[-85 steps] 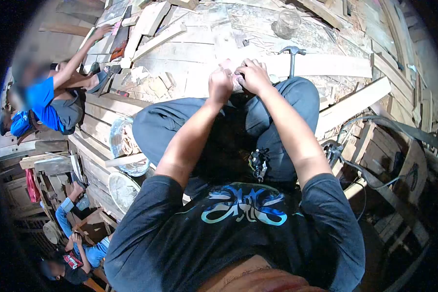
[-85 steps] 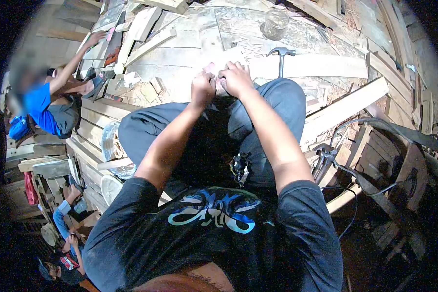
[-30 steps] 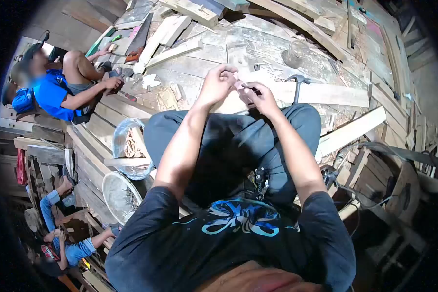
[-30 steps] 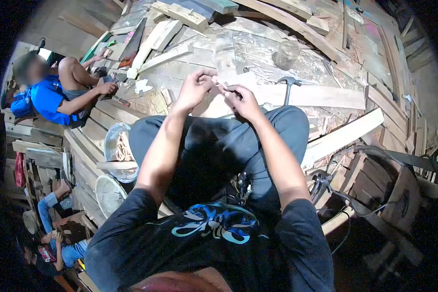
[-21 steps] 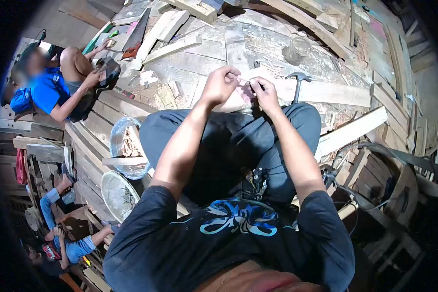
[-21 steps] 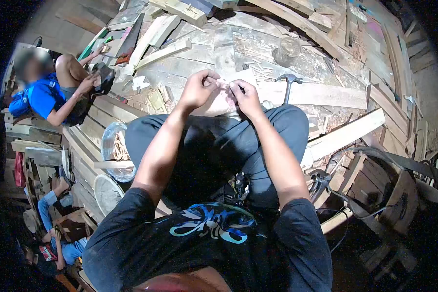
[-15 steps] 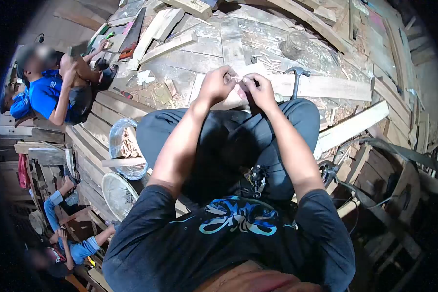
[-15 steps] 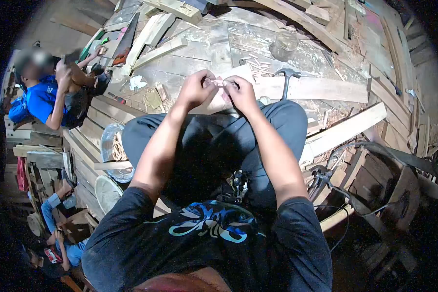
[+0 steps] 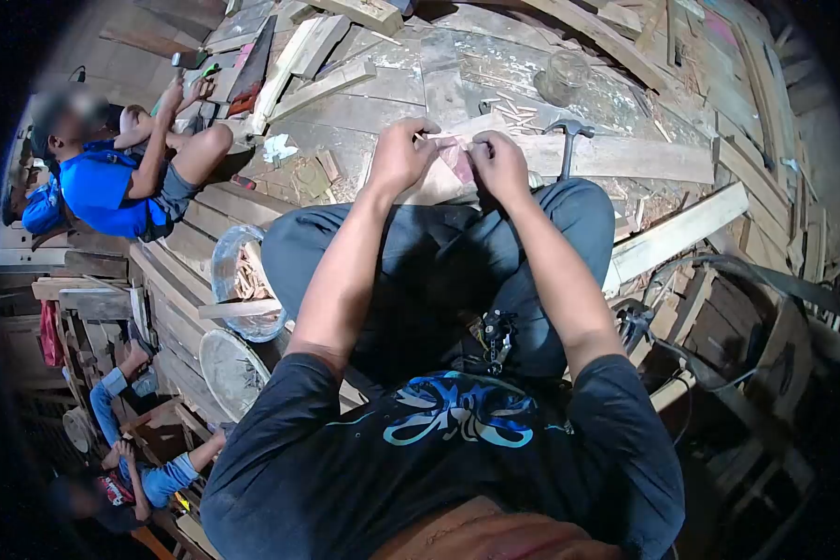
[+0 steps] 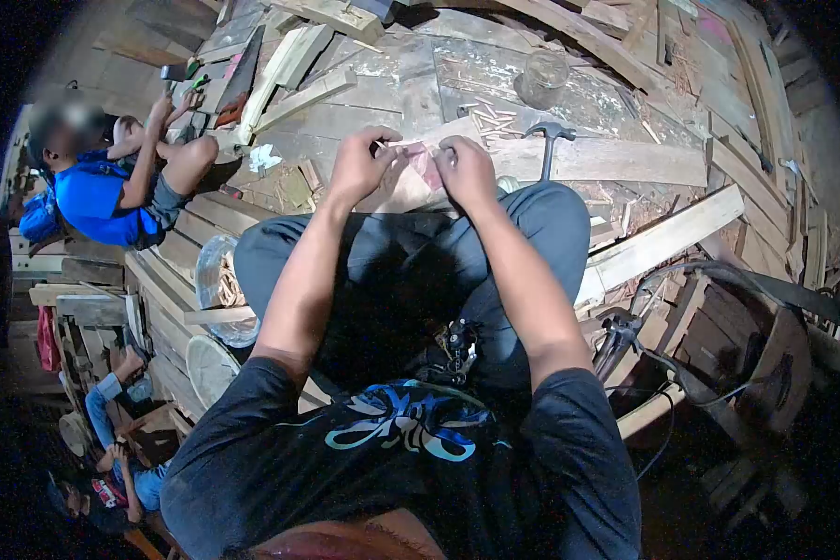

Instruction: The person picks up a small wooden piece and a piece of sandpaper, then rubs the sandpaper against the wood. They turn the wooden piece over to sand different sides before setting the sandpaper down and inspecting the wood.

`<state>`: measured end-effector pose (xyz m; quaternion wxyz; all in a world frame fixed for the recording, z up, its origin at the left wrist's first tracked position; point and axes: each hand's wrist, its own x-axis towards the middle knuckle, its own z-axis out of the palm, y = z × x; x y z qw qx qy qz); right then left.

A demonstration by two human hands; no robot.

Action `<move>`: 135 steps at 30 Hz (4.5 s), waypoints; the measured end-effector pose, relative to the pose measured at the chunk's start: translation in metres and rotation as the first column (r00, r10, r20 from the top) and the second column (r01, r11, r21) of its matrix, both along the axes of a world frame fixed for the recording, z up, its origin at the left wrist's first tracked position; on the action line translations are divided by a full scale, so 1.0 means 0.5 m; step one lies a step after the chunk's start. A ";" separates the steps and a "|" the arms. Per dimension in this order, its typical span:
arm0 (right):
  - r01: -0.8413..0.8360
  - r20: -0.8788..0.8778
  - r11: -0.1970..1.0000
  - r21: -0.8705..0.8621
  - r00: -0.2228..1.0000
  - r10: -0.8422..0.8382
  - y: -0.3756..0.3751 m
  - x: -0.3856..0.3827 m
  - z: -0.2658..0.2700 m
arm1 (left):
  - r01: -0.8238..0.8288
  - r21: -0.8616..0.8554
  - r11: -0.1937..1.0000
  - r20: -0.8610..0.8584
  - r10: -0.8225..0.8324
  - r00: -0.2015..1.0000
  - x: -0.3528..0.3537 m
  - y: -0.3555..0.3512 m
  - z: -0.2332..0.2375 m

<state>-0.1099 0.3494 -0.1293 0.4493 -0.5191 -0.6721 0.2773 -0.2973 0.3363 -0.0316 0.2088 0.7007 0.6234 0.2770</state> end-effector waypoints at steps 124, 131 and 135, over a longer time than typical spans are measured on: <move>-0.220 -0.972 0.947 -0.234 0.053 -0.228 -0.027 -0.141 0.349 | -0.111 0.321 0.940 0.234 0.035 0.972 0.043 -0.090 0.131; -0.186 -0.955 0.937 -0.296 0.032 -0.295 -0.043 -0.153 0.347 | -0.078 0.244 0.967 0.211 0.025 0.977 0.042 -0.095 0.124; -0.199 -0.969 0.948 -0.247 0.060 -0.240 -0.034 -0.131 0.342 | -0.052 0.144 0.988 0.206 0.021 0.978 0.041 -0.105 0.139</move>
